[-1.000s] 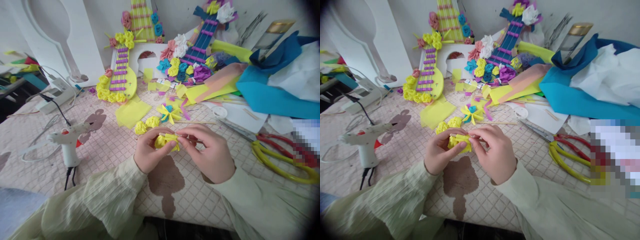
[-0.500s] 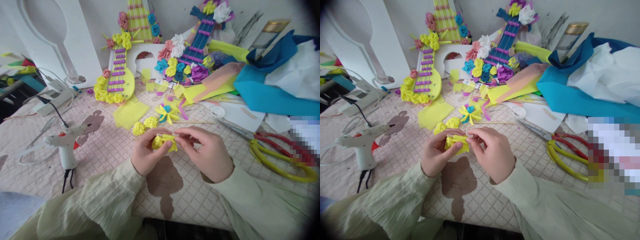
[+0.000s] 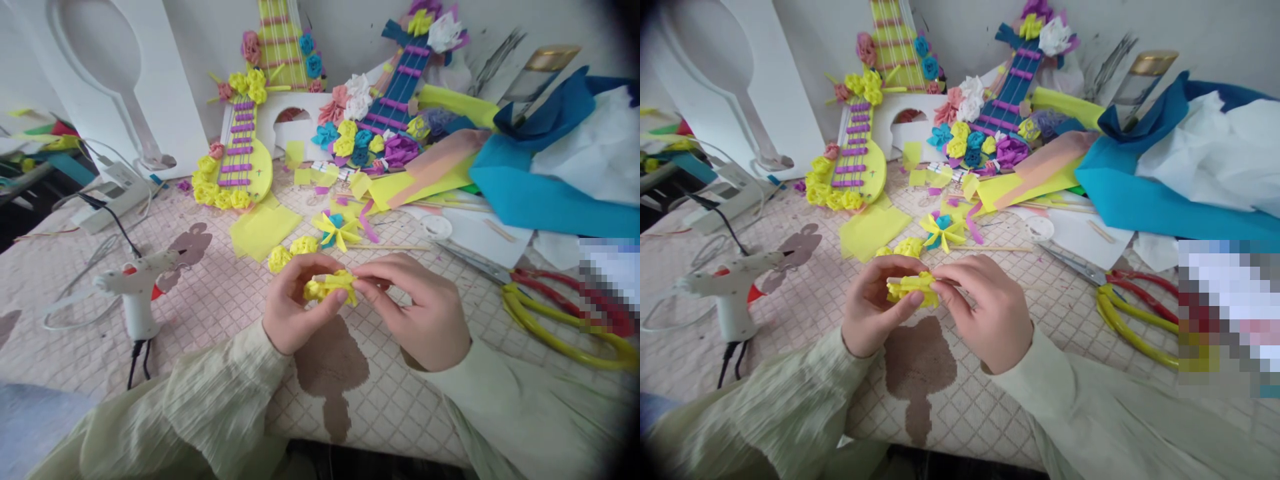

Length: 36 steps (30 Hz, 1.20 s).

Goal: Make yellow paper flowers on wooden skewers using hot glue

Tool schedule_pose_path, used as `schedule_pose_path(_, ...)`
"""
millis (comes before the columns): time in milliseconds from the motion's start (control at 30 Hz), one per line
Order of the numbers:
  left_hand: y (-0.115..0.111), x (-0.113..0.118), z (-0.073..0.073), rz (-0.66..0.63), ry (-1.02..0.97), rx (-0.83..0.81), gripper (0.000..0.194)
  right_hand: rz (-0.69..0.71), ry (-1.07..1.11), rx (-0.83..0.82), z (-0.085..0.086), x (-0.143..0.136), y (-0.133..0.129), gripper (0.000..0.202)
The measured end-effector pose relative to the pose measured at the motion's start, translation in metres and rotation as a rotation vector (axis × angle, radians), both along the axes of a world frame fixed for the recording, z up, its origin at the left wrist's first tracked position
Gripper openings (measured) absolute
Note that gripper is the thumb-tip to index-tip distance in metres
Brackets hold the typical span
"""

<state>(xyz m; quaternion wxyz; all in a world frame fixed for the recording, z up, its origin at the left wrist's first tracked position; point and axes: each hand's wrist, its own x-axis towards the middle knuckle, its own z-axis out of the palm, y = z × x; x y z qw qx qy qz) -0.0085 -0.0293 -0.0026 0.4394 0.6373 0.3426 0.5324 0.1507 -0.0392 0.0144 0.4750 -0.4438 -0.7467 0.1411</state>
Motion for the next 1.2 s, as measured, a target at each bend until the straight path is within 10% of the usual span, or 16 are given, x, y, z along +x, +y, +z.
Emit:
schedule_pose_path(267,0.002,0.0,0.001,0.043,-0.048,0.025,0.019,0.04,-0.027,-0.044,0.006,0.005,0.004,0.005)
schedule_pose_path(800,0.02,-0.007,-0.005,0.097,-0.339,-0.443,0.026,-0.13,-0.347,-0.245,0.006,0.043,0.033,0.012)
schedule_pose_path(1067,0.013,-0.005,-0.006,-0.116,-0.272,-0.478,0.025,0.276,0.151,-0.619,0.007,0.016,0.017,0.038)
schedule_pose_path(1200,0.013,-0.004,-0.003,-0.158,-0.298,-0.532,0.03,0.245,0.268,-0.688,0.006,0.01,0.014,0.036)
